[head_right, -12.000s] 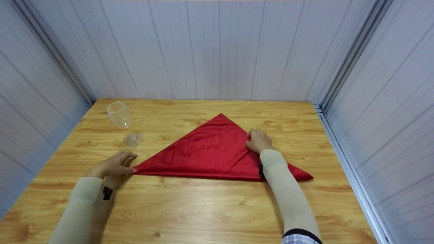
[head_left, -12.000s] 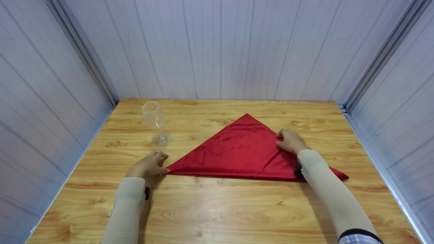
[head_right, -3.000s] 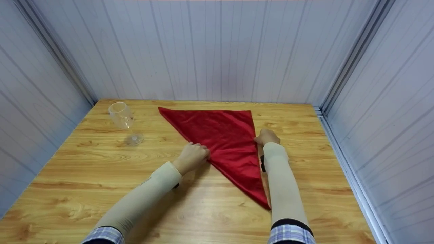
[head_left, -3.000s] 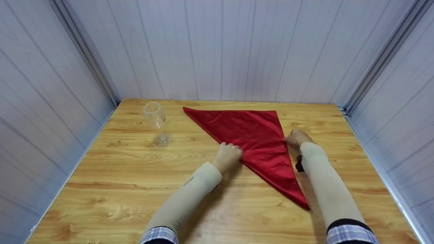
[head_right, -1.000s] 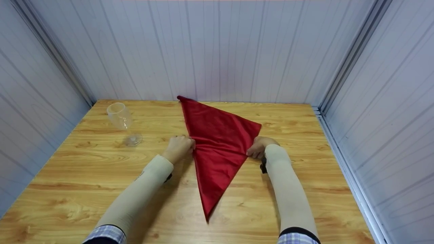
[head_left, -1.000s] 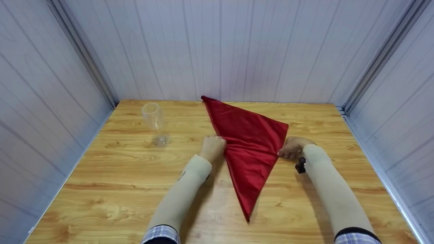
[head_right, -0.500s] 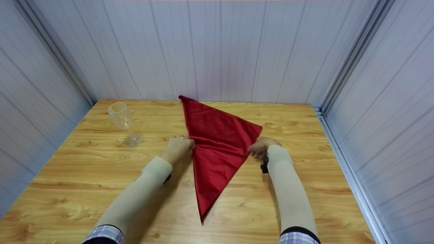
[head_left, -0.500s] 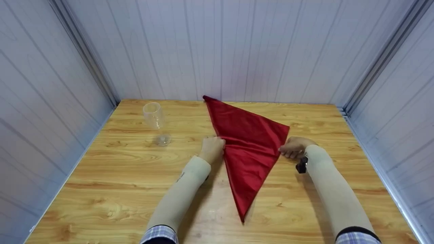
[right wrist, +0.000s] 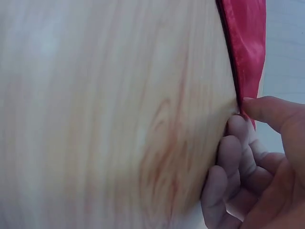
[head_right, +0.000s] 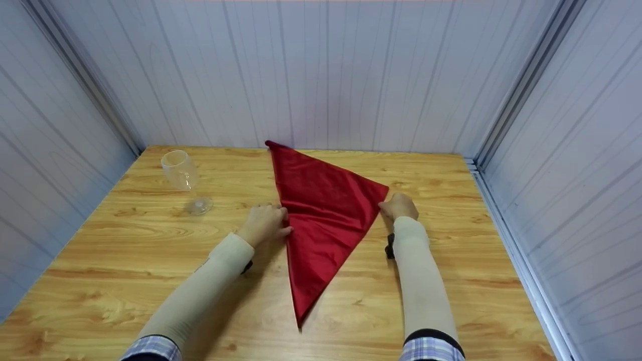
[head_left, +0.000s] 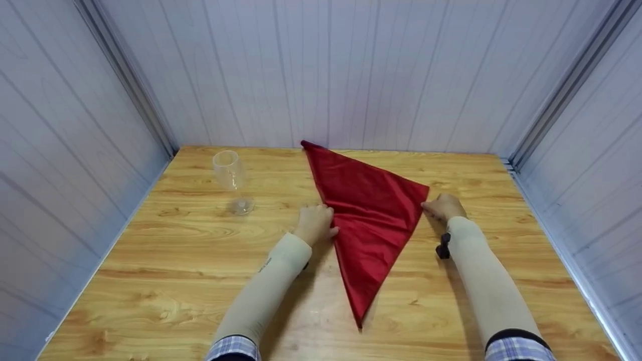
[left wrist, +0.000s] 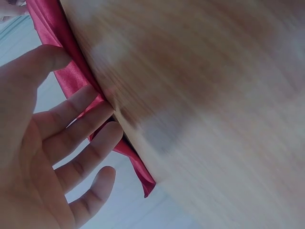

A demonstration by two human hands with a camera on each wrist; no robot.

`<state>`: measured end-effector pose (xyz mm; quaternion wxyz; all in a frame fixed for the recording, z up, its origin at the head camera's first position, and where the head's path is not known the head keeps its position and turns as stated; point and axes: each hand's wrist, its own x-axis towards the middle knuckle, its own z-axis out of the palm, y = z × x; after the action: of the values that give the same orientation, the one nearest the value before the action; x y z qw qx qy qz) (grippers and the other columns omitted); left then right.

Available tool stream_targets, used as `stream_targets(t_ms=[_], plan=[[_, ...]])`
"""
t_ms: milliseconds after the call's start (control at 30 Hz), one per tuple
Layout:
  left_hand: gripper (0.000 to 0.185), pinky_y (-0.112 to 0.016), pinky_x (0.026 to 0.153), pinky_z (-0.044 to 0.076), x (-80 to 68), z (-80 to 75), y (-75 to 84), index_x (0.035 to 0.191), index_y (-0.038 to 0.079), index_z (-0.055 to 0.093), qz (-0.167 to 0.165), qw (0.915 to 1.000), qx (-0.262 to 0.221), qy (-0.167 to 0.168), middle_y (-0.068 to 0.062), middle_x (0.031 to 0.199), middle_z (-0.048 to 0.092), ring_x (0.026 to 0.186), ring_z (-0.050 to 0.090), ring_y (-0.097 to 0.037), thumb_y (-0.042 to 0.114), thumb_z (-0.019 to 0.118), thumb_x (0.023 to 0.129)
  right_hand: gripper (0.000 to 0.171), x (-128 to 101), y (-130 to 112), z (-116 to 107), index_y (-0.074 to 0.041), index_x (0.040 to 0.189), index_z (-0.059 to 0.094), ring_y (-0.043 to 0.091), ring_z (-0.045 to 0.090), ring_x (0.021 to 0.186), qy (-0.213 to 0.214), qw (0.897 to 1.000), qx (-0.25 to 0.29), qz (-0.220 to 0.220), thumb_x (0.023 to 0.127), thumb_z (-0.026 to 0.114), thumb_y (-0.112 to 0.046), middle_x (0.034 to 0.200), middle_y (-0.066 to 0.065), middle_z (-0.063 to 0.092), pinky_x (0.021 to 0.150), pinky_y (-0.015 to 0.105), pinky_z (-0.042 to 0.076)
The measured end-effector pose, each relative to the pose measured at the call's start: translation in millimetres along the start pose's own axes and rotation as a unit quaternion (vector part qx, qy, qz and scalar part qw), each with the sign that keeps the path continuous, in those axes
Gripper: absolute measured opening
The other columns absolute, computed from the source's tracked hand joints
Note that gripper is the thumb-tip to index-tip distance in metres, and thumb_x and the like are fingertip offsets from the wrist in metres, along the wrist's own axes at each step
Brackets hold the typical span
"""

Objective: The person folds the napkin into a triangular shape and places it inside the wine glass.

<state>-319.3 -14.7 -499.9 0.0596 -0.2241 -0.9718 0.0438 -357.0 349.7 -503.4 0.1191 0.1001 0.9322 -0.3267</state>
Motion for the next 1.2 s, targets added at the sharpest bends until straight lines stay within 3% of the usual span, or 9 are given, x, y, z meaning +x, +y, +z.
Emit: stream_targets(t_ms=[67, 333, 567, 767, 1200], plan=[[0.042, -0.047, 0.067, 0.054, 0.4, 0.1, 0.7, 0.093, 0.009, 0.070, -0.001, 1.0000, -0.003, -0.001, -0.010, 0.091, 0.070, 0.085, 0.068, -0.030, 0.051, 0.071, 0.089, 0.033, 0.4, 0.4, -0.4, -0.006, 0.079, 0.064, 0.014, 0.049, 0.059, 0.001, 1.000, 0.012, 0.001, 0.096, 0.061, -0.034, 0.066, 0.000, 0.059, 0.059, 0.031, 0.043], [0.041, -0.047, 0.064, 0.055, 0.7, 0.4, 2.9, 0.088, 0.009, 0.068, -0.005, 1.0000, -0.007, 0.001, -0.010, 0.086, 0.068, 0.080, 0.068, -0.029, 0.050, 0.071, 0.089, 0.031, 0.8, -1.5, -0.8, 0.000, 0.093, 0.070, 0.011, 0.057, 0.061, -0.024, 0.994, 0.105, 0.036, 0.097, 0.060, -0.029, 0.072, -0.001, 0.069, 0.059, 0.028, 0.050], [0.040, -0.043, 0.057, 0.054, -0.3, -1.2, 3.9, 0.085, 0.010, 0.067, -0.017, 0.9998, -0.001, 0.003, -0.008, 0.084, 0.068, 0.075, 0.068, -0.027, 0.050, 0.072, 0.088, 0.034, 1.9, -7.4, 5.1, -0.007, 0.093, 0.067, 0.013, 0.061, 0.067, -0.005, 0.998, 0.035, 0.045, 0.096, 0.059, -0.040, 0.071, -0.004, 0.069, 0.065, 0.031, 0.047], [0.041, -0.044, 0.060, 0.053, 0.0, -2.6, 4.2, 0.087, 0.009, 0.068, -0.013, 0.9999, 0.000, 0.001, -0.009, 0.085, 0.068, 0.078, 0.068, -0.028, 0.049, 0.071, 0.089, 0.036, 1.4, -6.2, 3.0, -0.007, 0.084, 0.071, 0.014, 0.058, 0.066, -0.002, 1.000, -0.008, 0.029, 0.094, 0.059, -0.040, 0.068, -0.002, 0.069, 0.063, 0.033, 0.043], [0.040, -0.046, 0.062, 0.053, 1.6, -1.2, 5.3, 0.092, 0.009, 0.069, -0.022, 0.9997, 0.002, -0.011, -0.010, 0.087, 0.068, 0.081, 0.068, -0.030, 0.050, 0.070, 0.090, 0.036, -6.1, -0.7, -6.3, -0.011, 0.076, 0.070, 0.013, 0.059, 0.064, -0.028, 0.997, -0.065, 0.013, 0.091, 0.058, -0.042, 0.071, 0.000, 0.069, 0.060, 0.030, 0.043]])
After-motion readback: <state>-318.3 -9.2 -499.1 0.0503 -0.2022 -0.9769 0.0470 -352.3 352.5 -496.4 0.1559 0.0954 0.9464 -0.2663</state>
